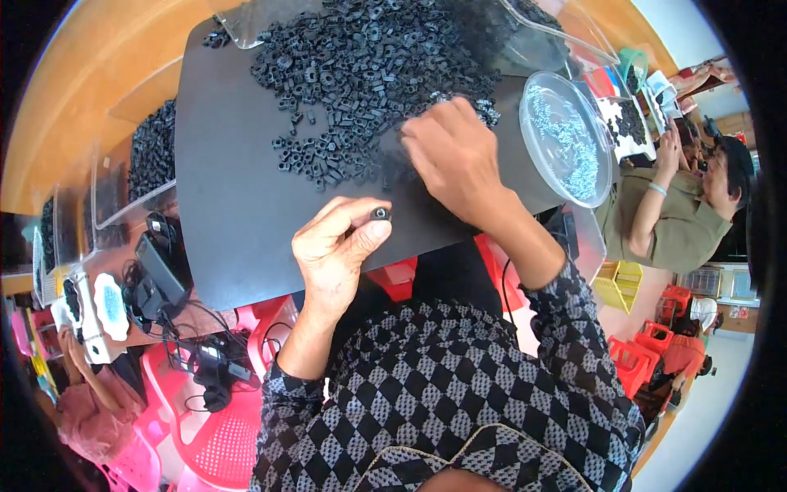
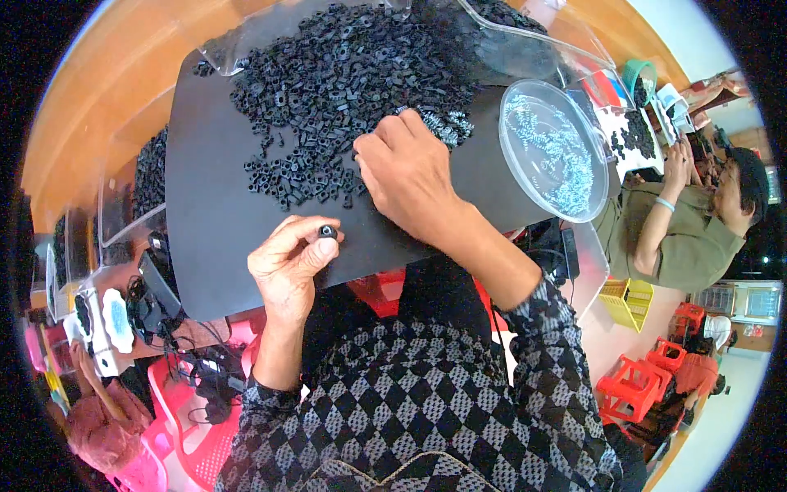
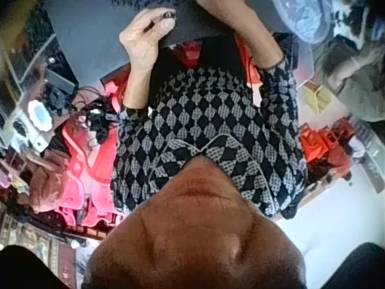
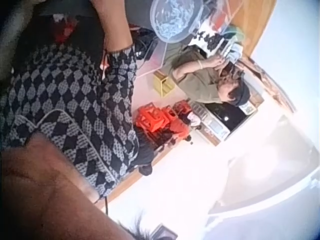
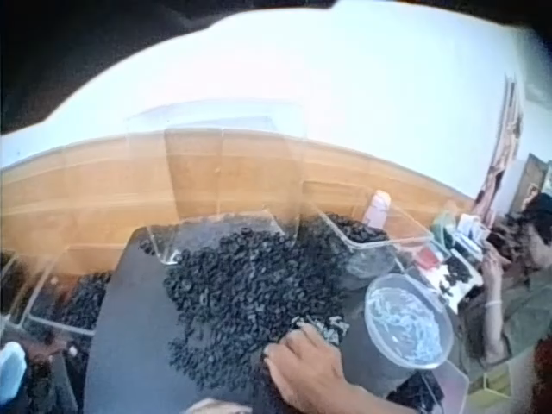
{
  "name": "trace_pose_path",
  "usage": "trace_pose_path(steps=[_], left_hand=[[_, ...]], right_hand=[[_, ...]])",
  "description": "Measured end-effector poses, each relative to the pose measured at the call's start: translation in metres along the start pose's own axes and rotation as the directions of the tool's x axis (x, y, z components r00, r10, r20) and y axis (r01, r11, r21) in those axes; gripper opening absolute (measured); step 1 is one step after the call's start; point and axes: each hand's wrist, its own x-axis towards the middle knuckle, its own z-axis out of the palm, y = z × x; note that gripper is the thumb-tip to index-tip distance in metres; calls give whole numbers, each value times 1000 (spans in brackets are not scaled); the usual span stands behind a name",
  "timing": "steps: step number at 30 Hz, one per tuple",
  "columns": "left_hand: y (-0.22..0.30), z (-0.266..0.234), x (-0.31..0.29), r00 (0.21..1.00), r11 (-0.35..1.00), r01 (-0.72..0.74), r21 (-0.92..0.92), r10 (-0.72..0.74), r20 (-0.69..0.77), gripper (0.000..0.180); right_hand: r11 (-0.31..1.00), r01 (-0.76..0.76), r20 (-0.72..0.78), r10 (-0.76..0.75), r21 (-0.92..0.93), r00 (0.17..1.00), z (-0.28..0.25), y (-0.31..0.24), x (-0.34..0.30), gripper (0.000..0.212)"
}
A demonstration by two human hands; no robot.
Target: Assembling small black plastic components by hand at a workstation.
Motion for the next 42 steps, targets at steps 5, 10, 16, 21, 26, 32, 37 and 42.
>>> trace_pose_path(steps=[5,10,16,21,26,32,37,42], left_hand=[[5,8,6,992,954,91,-285,-112,-59,23],[7,13,5,990,931,105,-350,-130,-50,22],[6,14,13,994,897,51,-440,-86,-60,22],[5,18,14,992,888,56,-457,-101,-75,21],[7,18,13,990,886,79,-456,-123,-68,22],[10,21,13,986,898,95,-430,-145,-83,26],[13,23,14,988,878,97,-469,-143,-65,26],[20,25,15,984,880,97,-464,-155,-88,27]], right_hand=[[989,24,-105,-8,148,994,-15,-29,-16,22],[992,80,-219,-58,96,974,-1,-36,-29,27],[983,81,-167,-54,162,984,1,-41,-37,27],[929,-98,-122,150,357,981,1,-37,-37,24],[835,-263,-71,337,483,939,-2,-36,-32,29],[921,-138,-114,191,365,975,-3,-33,-27,23],[925,-155,-114,205,346,972,-5,-34,-30,24],[947,-83,-153,136,310,979,-1,-33,-29,28]])
